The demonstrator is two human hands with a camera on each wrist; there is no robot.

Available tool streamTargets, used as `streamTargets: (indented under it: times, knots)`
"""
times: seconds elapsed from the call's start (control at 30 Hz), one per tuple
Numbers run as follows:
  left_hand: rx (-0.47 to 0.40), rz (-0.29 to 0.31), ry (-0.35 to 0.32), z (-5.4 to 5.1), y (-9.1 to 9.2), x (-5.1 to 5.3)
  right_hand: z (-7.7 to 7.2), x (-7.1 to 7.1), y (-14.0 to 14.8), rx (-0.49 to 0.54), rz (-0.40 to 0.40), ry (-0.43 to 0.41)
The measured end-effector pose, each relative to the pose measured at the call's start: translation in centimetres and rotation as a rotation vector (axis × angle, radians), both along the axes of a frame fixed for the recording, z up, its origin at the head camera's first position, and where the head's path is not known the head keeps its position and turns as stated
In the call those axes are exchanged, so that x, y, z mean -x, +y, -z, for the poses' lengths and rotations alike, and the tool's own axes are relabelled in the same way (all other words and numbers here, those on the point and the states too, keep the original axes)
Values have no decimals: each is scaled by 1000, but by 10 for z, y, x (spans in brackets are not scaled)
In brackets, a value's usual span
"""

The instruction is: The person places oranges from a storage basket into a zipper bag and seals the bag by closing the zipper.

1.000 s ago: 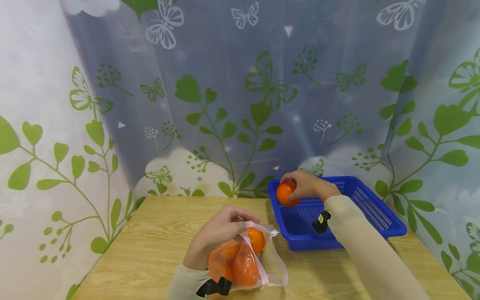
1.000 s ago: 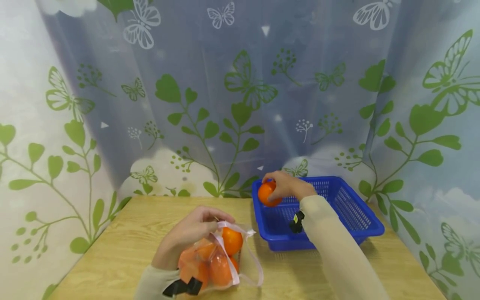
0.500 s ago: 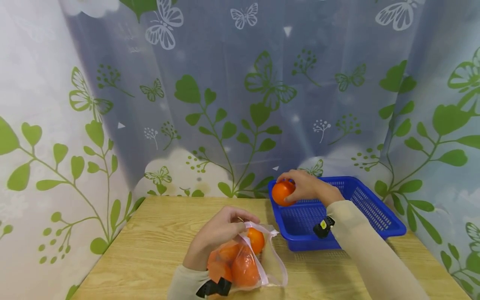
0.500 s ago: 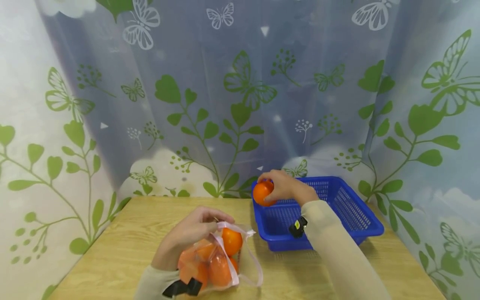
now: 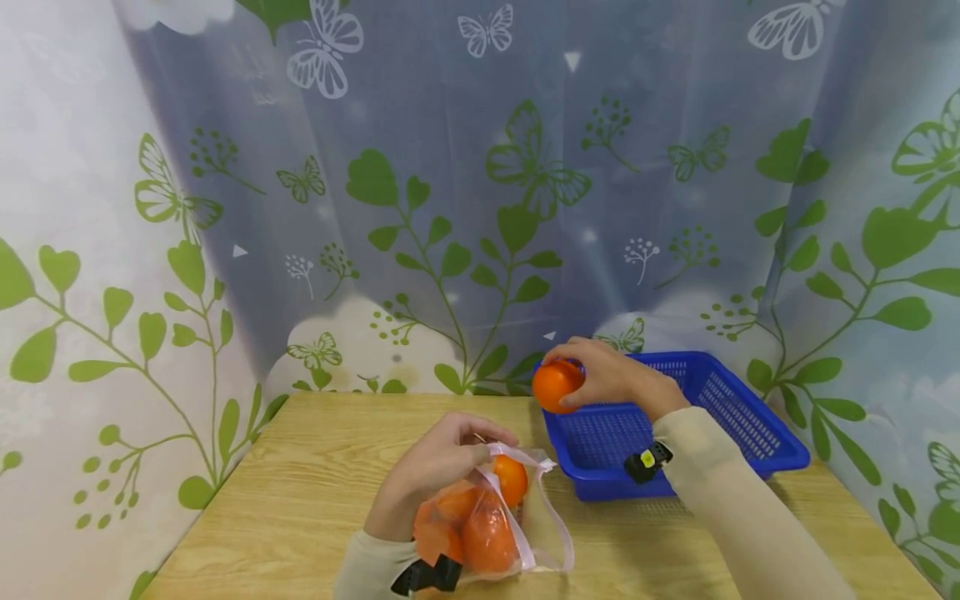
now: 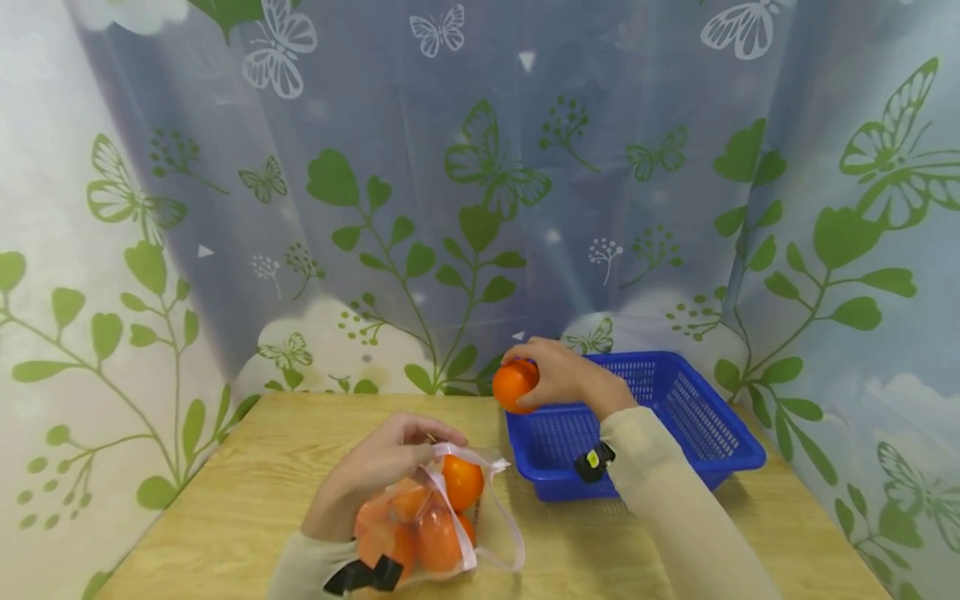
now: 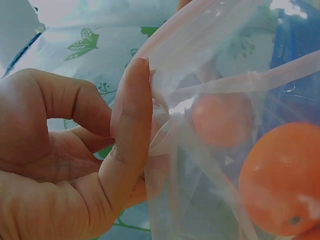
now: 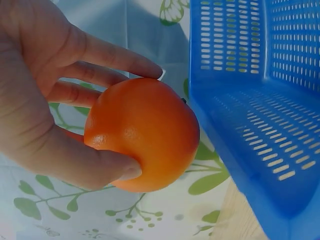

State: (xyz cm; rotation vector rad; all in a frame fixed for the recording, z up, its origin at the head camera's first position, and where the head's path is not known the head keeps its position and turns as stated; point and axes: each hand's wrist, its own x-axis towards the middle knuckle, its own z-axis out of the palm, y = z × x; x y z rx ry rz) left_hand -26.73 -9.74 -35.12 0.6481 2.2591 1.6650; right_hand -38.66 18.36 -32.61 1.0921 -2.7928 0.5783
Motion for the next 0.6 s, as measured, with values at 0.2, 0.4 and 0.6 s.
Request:
streamTargets:
  times: [0.2,0.4,0.6]
  knots:
    - [5,-7,-4,0,1,-1,-3,-10,-7,21,-21,-6]
    - [5,-2,6,0,2,0,-4,-21,-10,49,-31,5]
    - [15,-5,16,0,1,0,-3,-27,-13,65,-57,-15]
